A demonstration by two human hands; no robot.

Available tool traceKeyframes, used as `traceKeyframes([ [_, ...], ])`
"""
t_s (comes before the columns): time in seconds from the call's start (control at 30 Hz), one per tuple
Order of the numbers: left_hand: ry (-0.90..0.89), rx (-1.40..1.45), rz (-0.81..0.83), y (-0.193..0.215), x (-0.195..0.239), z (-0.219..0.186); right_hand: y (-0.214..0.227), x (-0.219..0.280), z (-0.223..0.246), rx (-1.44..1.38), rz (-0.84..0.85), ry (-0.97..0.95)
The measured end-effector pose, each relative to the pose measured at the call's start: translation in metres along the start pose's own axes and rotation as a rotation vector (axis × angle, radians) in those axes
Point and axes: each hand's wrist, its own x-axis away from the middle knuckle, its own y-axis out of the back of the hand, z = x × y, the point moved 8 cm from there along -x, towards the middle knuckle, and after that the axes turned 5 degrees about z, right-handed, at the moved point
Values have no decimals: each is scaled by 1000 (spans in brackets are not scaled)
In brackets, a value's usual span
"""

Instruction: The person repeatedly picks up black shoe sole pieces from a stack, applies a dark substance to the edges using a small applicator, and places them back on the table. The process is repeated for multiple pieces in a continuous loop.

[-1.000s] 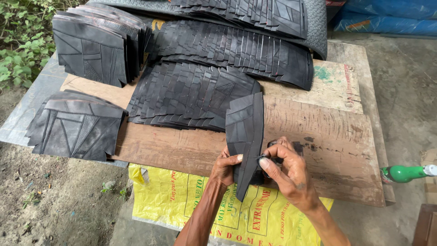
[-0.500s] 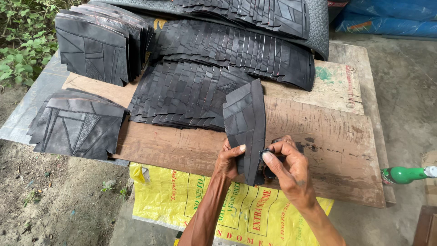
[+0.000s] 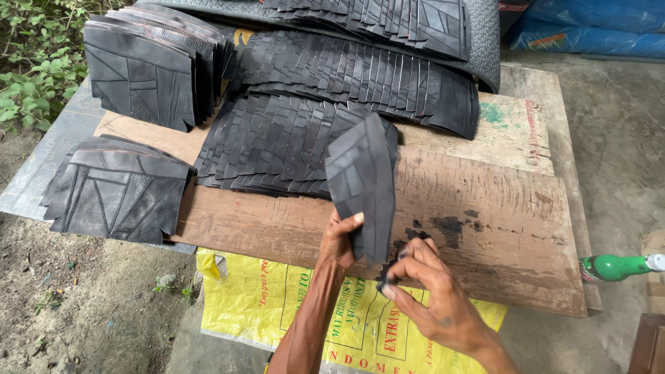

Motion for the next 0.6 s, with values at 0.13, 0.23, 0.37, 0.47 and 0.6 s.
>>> traceKeyframes([
  [0.13, -106, -268, -113, 10, -22, -51, 46, 23, -55, -32, -313, -223],
  [0.23, -134, -721, -39, -2, -56, -96, 63, 47, -85, 139, -417, -316],
  [0.37, -174, -1287, 100, -30, -111, -113, 40, 63, -110, 160, -347, -336],
  [0.47, -210, -1432, 166, -40, -139, -109, 28, 69, -121, 172, -325, -358],
  [0.6, -34, -1644, -98, -24, -153, -99, 25, 70, -123, 282, -307, -350],
])
